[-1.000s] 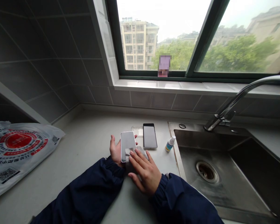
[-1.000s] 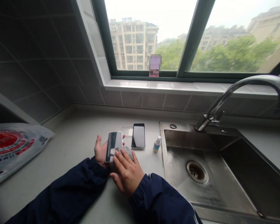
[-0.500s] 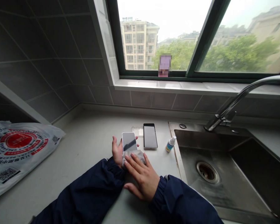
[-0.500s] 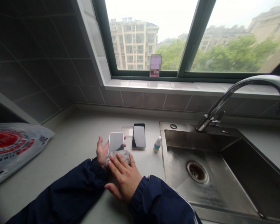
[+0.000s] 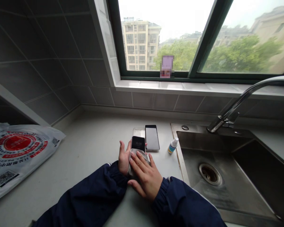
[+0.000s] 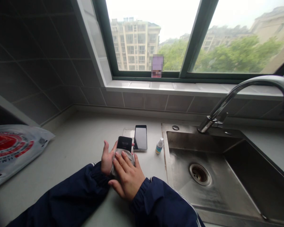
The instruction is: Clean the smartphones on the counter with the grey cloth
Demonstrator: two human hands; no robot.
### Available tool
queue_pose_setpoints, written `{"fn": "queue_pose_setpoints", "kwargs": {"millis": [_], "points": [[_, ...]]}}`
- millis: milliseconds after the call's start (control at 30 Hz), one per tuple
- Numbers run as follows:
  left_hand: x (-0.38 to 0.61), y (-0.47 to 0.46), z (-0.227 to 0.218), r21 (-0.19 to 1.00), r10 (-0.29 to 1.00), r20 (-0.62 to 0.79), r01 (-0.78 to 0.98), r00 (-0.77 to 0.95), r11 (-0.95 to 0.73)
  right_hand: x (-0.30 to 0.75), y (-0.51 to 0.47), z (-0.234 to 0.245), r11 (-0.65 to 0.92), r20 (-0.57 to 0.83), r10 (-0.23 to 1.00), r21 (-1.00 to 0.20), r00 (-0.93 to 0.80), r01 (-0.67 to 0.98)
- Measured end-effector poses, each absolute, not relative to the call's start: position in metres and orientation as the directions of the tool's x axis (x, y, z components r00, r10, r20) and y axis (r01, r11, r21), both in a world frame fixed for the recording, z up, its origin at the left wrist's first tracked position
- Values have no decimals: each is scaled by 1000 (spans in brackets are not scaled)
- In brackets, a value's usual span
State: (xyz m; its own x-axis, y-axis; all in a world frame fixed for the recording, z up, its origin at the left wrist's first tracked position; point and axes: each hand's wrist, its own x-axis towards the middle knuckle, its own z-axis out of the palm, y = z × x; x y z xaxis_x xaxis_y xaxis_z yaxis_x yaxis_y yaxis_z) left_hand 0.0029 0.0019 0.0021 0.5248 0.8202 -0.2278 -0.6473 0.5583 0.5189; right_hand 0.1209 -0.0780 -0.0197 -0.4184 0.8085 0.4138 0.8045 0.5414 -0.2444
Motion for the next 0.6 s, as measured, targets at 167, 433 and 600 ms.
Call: {"fn": "queue_pose_setpoints", "kwargs": {"millis": [167, 433, 600], "points": [[6, -4, -2, 433, 757, -241, -631, 607, 644, 125, -72, -25, 486, 423, 827, -207, -371, 849], [10, -6, -13, 474, 710, -79, -600, 700, 644, 129, -68, -29, 358, 482, 850, -232, -213, 904], [12, -6, -17, 562, 688, 16, -575, 726, 594, 131, -67, -27, 303, 487, 860, -253, -150, 919]]}}
